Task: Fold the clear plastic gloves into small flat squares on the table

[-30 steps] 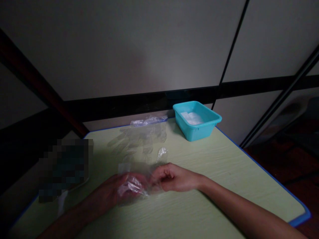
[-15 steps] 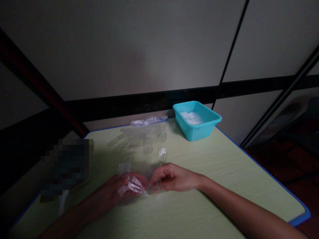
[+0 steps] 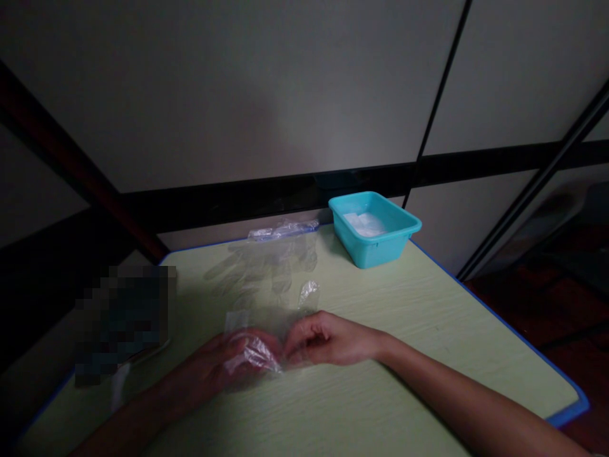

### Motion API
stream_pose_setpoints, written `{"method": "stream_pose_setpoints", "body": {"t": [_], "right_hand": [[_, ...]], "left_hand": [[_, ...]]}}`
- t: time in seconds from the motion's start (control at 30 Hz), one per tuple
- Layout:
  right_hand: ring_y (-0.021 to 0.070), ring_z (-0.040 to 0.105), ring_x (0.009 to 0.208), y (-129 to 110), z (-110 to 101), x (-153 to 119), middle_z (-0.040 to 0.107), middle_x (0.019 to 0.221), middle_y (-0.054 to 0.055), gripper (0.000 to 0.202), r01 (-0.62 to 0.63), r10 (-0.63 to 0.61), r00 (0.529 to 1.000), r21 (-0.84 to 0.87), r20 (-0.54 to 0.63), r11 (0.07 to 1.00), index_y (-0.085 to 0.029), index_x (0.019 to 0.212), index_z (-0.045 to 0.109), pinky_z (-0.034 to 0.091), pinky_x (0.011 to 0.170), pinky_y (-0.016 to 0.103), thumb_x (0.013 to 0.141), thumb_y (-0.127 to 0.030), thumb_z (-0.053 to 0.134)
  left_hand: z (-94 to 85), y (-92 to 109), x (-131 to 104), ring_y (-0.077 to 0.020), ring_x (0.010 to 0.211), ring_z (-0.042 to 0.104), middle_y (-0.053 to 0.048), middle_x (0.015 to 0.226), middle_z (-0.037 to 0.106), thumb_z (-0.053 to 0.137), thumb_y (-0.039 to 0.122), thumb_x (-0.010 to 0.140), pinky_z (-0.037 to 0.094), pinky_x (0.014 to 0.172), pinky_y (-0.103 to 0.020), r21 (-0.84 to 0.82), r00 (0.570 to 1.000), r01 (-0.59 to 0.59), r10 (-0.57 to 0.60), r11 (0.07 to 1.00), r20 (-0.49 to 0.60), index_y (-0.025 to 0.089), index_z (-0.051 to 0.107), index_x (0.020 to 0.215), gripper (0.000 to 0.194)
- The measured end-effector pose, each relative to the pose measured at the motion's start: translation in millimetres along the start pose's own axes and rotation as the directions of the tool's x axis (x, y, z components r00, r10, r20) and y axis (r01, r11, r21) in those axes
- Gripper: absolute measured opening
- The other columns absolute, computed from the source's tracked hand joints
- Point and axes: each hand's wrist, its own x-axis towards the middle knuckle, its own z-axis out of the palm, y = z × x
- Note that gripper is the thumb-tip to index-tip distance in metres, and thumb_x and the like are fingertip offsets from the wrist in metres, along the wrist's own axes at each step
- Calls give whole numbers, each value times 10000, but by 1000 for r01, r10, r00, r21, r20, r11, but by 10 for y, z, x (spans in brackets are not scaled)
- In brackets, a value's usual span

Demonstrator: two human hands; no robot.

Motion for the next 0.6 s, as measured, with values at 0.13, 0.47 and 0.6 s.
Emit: {"method": "stream_pose_setpoints", "body": {"t": [0.13,0.47,0.6], "right_hand": [[89,546,714,-7,-9,0,595,771,17,187,18,-18,1000,-46,0,999,-100,857,628,431,690,217,782,-270,610],[90,553,716,-8,5,12,602,774,22,161,14,-14,1000,-32,12,999,-95,857,626,431,700,224,788,-239,601],[89,552,714,-20,4,6,602,772,23,144,15,-14,1000,-54,7,998,-92,858,630,431,692,218,786,-213,602]], "left_hand": [[19,11,2,-181,837,596,-70,890,679,632,372,765,416,770,-242,-11,1000,-5,5,1000,-3,132,682,932,297],[-11,-21,5,-170,841,598,-62,893,676,595,313,810,418,773,-236,-14,1000,-23,23,1000,17,136,678,940,235],[-13,-33,11,-169,813,602,-70,869,676,586,314,816,425,754,-238,-7,999,-41,41,999,28,121,676,936,245]]}}
